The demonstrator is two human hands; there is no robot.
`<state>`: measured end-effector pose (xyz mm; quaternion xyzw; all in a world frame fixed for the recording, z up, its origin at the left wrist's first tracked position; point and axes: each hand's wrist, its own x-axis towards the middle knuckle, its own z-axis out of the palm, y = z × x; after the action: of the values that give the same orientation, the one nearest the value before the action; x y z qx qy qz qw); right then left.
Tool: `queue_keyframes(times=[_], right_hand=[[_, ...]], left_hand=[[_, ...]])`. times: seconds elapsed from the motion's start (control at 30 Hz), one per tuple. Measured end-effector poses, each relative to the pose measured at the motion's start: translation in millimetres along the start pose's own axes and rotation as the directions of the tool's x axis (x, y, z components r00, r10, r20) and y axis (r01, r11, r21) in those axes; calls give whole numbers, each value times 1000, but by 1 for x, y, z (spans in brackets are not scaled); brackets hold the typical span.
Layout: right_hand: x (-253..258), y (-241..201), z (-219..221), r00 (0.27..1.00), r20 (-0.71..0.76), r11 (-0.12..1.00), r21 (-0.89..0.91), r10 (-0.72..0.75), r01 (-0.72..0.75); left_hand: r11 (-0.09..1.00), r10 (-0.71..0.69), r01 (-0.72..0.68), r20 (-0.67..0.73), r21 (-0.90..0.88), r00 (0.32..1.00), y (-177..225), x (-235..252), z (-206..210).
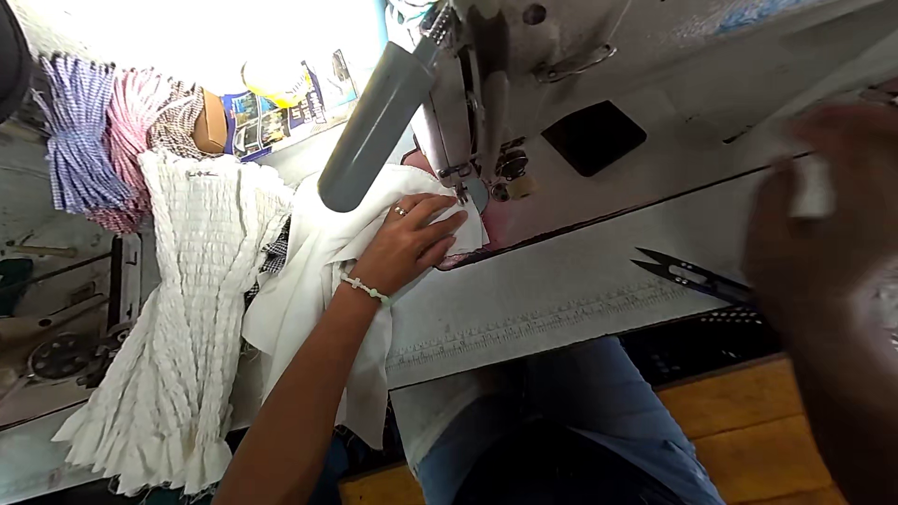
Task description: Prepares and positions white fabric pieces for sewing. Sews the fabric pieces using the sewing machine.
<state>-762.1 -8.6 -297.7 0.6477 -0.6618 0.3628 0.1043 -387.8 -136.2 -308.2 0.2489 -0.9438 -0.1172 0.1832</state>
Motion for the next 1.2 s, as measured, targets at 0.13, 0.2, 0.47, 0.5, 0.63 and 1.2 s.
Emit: queue_keyframes(times=[0.13,0.2,0.47,0.5,0.63,1.2], right_hand=[[3,-91,47,917,64,856,390,-393,339],[10,-100,75,844,107,773,475,-526,421],[28,-98,105,698,107,646,496,-708,580],[29,-98,105,692,101,639,496,-714,588],[31,-94,106,666,89,607,513,-741,607],[25,-95,102,689,147,657,491,-710,572]], left_hand=[[999,-8,9,1,-43,1000,1,1,-2],[999,-16,16,-6,-41,1000,3,2,-3],[999,-36,36,-1,-34,999,2,0,-2],[999,-34,33,-6,-29,999,2,0,-2],[1000,6,-6,-35,10,999,1,-3,1],[983,122,-110,-73,146,990,13,-5,-3]])
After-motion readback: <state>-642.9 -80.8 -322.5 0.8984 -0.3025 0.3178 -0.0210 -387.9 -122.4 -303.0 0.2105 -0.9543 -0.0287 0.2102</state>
